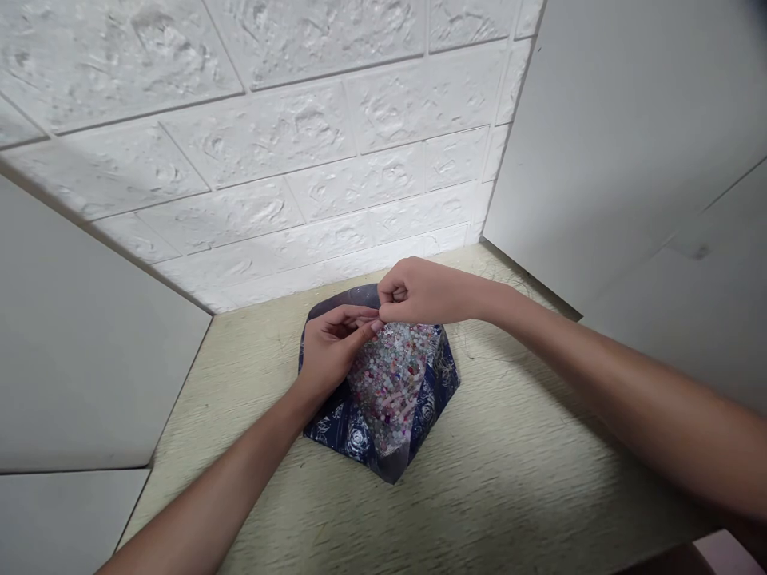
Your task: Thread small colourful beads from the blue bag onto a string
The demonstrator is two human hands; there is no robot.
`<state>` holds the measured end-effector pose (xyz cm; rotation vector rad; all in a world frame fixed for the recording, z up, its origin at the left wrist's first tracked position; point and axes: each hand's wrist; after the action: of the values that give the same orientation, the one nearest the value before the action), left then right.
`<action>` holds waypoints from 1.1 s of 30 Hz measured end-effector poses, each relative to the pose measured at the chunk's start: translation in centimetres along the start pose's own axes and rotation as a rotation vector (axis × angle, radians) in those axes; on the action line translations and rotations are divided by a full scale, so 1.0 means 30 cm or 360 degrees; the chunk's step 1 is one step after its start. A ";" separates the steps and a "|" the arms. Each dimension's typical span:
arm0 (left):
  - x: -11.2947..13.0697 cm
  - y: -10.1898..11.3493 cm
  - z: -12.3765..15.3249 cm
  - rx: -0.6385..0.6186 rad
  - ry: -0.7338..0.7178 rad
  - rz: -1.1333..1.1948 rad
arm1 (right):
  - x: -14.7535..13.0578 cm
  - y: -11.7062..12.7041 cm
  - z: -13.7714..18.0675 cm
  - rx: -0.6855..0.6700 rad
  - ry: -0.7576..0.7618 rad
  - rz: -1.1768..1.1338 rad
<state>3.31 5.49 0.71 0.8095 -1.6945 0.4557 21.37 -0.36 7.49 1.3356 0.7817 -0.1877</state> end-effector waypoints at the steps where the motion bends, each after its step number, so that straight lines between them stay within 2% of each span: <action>1: -0.001 0.001 0.000 -0.0003 -0.0002 0.0000 | -0.001 0.000 0.000 -0.0002 -0.0005 0.0001; 33: 0.015 -0.005 0.003 -0.0010 0.0029 -0.0109 | -0.009 0.003 0.004 -0.0142 -0.0009 -0.0121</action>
<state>3.32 5.20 1.09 0.8540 -1.6453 0.4095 21.27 -0.54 7.74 1.2214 0.8276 -0.2146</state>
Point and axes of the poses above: each hand's wrist, its own z-axis away from the middle knuckle, its own y-axis out of the back of the hand, x = y × z, and after that the axes turned 10 degrees about -x, right-handed
